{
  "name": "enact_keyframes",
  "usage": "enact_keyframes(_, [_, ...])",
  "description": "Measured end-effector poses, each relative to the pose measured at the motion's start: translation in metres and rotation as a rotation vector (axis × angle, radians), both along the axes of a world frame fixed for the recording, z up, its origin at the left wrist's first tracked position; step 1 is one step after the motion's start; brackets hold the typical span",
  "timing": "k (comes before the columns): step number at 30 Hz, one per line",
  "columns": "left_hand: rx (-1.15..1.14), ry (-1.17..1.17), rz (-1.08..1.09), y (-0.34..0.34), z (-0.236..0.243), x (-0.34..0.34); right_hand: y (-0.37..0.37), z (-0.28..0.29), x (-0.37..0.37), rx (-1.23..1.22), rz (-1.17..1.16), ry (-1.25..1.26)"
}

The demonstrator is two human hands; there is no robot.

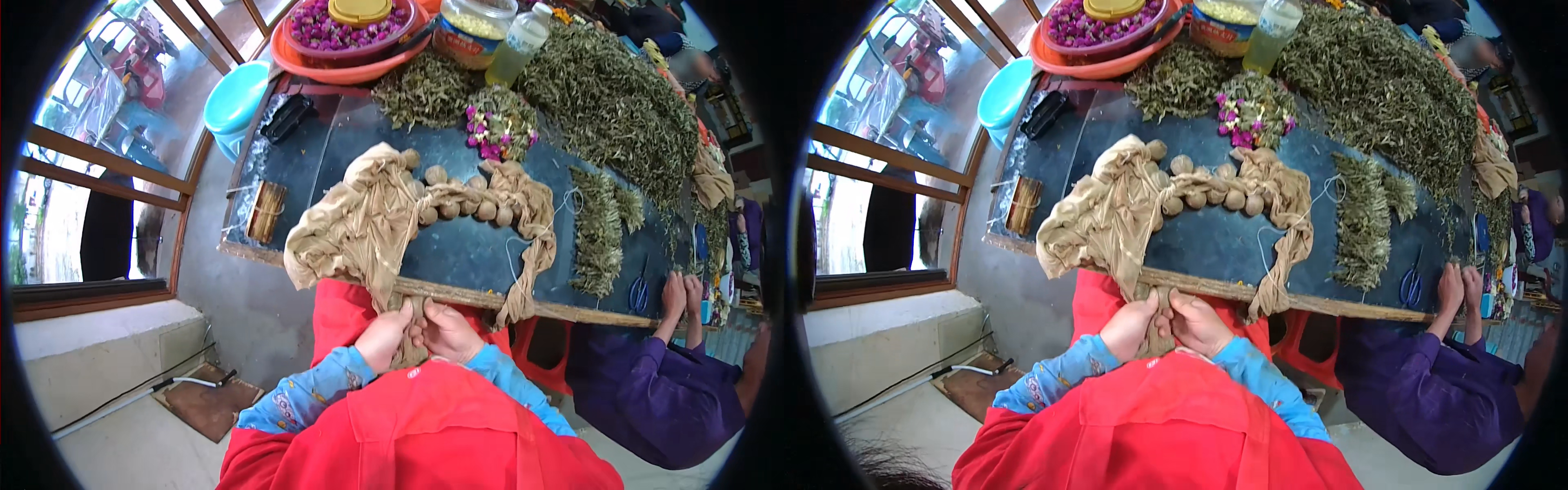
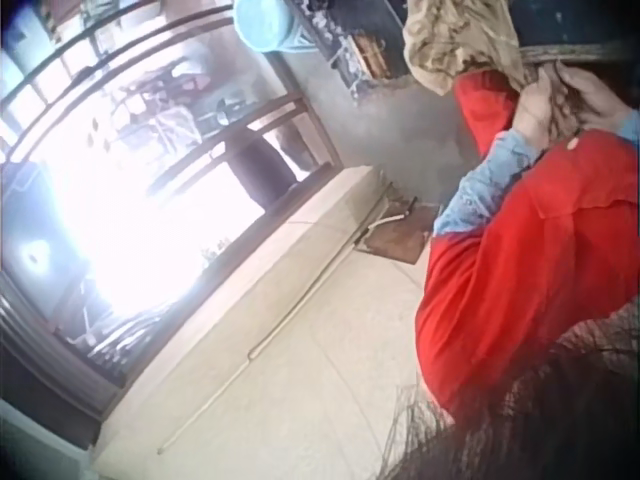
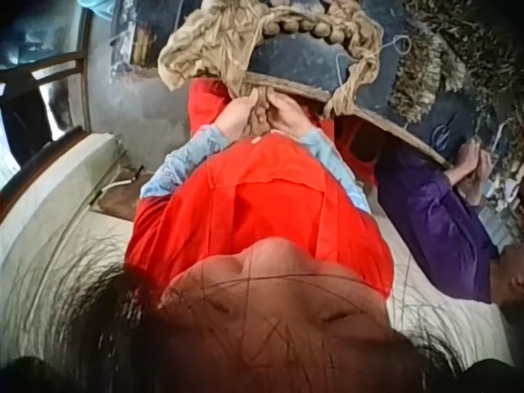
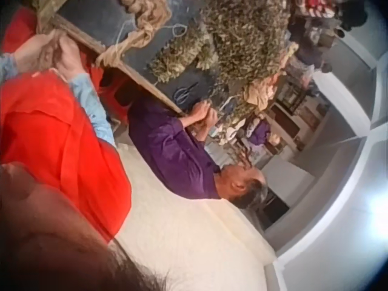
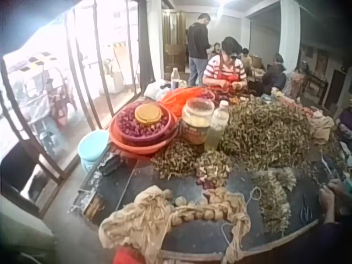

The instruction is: The person wraps small, round dried fruits in beige fabric squares using a string. They pick up a fruit, place it in the center of a fabric square, gather the fabric edges, and tie them securely with a string. The wrapped items are placed on a table alongside other materials.

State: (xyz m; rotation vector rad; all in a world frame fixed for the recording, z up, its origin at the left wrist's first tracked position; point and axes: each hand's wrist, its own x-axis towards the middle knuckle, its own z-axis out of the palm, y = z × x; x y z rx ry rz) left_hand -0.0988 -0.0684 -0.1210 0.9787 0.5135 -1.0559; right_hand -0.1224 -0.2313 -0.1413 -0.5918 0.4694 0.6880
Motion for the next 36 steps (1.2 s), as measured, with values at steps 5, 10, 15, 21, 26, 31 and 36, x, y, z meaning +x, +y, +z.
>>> enact_keyframes(5, [0.182, -0.176, -0.125, 0.008, -0.002, -0.005, 0.008, 0.007, -0.004, -0.475, -0.02, -0.33])
enact_keyframes(10, [0.042, -0.064, -0.051, -0.005, 0.001, -0.002, 0.0, -0.008, -0.005, -0.145, 0.0, -0.058])
enact_keyframes(15, [-0.107, 0.007, 0.04, 0.004, -0.003, 0.003, 0.005, -0.005, -0.005, -0.082, -0.066, -0.061])
enact_keyframes(21, [0.049, -0.066, -0.05, -0.009, -0.002, 0.001, 0.002, -0.007, -0.005, -0.226, 0.011, -0.072])
enact_keyframes(26, [-0.063, -0.031, -0.001, -0.001, -0.003, 0.005, 0.002, -0.013, -0.003, -0.038, -0.059, -0.084])
enact_keyframes(31, [0.179, -0.291, -0.16, -0.008, -0.01, -0.004, 0.003, -0.011, -0.007, -0.179, -0.031, -0.117])
enact_keyframes(36, [-0.115, 0.076, 0.082, -0.004, -0.005, 0.003, -0.001, -0.017, -0.005, -0.008, -0.043, 0.012])
